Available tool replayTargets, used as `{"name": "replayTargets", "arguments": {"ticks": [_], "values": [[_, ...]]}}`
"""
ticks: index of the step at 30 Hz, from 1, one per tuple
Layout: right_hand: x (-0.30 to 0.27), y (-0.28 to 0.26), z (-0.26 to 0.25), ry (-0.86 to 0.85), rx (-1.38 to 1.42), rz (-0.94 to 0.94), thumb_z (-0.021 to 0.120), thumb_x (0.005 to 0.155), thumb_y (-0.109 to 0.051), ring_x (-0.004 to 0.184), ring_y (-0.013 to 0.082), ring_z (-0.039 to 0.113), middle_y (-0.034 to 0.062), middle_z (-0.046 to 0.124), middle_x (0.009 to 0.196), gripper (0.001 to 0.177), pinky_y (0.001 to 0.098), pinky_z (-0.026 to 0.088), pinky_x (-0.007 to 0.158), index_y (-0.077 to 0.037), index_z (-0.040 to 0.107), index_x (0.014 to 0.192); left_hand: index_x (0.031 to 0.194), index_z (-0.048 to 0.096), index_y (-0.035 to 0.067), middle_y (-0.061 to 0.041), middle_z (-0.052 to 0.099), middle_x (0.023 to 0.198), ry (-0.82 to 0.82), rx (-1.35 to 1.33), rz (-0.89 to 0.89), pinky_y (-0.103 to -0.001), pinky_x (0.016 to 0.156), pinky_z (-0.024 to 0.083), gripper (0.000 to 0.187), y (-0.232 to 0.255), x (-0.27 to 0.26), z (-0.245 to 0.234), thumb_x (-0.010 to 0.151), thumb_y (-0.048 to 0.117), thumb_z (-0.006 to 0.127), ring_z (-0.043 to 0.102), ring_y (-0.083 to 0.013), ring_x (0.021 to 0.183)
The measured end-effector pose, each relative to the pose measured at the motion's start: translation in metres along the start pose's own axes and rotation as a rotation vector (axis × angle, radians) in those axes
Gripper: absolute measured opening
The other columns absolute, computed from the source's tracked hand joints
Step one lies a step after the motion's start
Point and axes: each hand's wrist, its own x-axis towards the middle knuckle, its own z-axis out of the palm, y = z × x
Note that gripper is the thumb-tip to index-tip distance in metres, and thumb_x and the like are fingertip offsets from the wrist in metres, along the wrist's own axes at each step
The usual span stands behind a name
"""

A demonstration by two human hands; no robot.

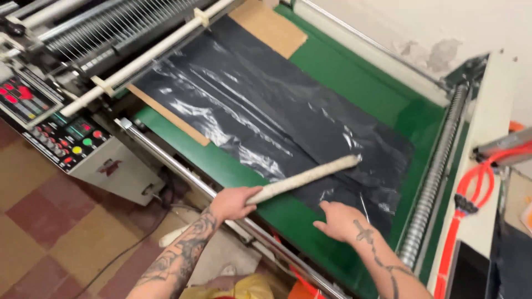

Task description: Smoothing and folding black plastic bags on a conveyor belt using a white tube.

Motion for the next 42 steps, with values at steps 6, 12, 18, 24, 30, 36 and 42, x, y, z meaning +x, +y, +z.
{"name": "replayTargets", "arguments": {"ticks": [6,12,18,24,30,36,42], "values": [[0.043,0.043,0.035,0.013,-0.084,0.036,0.064,0.091,-0.053,0.117,0.0340,0.070,0.0175,0.070,0.125,0.065,0.0494,0.057,0.095,-0.011,0.057,0.140,0.157,0.032,0.032,-0.010,0.065,0.135,-0.086,0.032,-0.091,-0.053,0.104,0.052,0.067,-0.009,0.010,0.007,0.096,0.044,0.056,0.063,-0.0369,0.122],[0.042,0.026,0.030,0.002,-0.111,-0.043,0.062,0.092,-0.053,0.119,0.0354,0.067,0.0163,0.068,0.127,0.063,0.0494,0.056,0.096,-0.012,0.057,0.139,0.159,0.029,0.031,-0.006,0.067,0.128,0.236,0.124,-0.219,-0.048,0.096,0.056,0.067,-0.028,0.005,0.019,0.098,0.051,0.049,0.070,-0.0330,0.109],[0.037,0.024,0.031,0.009,-0.145,-0.075,0.061,0.093,-0.051,0.118,0.0340,0.067,0.0144,0.067,0.128,0.061,0.0477,0.054,0.097,-0.012,0.057,0.139,0.150,0.049,0.004,-0.021,0.067,0.107,0.957,0.194,-0.319,-0.049,0.084,0.058,0.060,-0.091,-0.005,0.019,0.097,0.030,0.061,0.070,-0.0406,0.096],[0.026,-0.002,0.006,0.318,-0.076,-0.389,0.059,0.098,-0.036,0.128,0.0316,0.059,0.0141,0.063,0.135,0.044,0.0455,0.046,0.105,-0.008,0.061,0.132,0.158,0.042,0.007,-0.018,0.062,0.110,1.252,0.049,-0.594,-0.047,0.083,0.058,0.062,-0.126,0.007,-0.012,0.102,0.026,0.063,0.068,-0.0381,0.098],[0.063,0.011,0.046,0.555,-0.078,-0.609,0.062,0.095,-0.040,0.120,0.0306,0.062,0.0121,0.067,0.122,0.041,0.0465,0.046,0.100,-0.010,0.065,0.123,0.154,0.047,0.010,-0.018,0.063,0.102,1.099,0.281,-0.678,-0.047,0.080,0.059,0.067,-0.144,0.007,-0.024,0.096,0.034,0.069,0.070,-0.0395,0.092],[0.045,-0.004,0.036,0.868,-0.020,-0.700,0.070,0.089,-0.045,0.130,0.0357,0.054,0.0186,0.062,0.129,0.053,0.0509,0.042,0.104,-0.007,0.064,0.127,0.150,0.052,0.006,-0.019,0.068,0.093,0.783,0.334,-0.407,-0.050,0.075,0.060,0.066,-0.066,-0.002,0.025,0.090,0.031,0.068,0.072,-0.0392,0.088],[0.043,-0.011,0.028,0.950,-0.259,-0.209,0.067,0.077,-0.049,0.131,0.0360,0.051,0.0129,0.063,0.133,0.052,0.0685,0.033,0.103,-0.014,0.071,0.117,0.150,0.047,0.007,-0.007,0.060,0.093,0.615,0.348,-0.103,-0.046,0.069,0.049,0.064,0.081,0.007,0.152,0.095,0.039,0.056,0.063,-0.0305,0.075]]}}
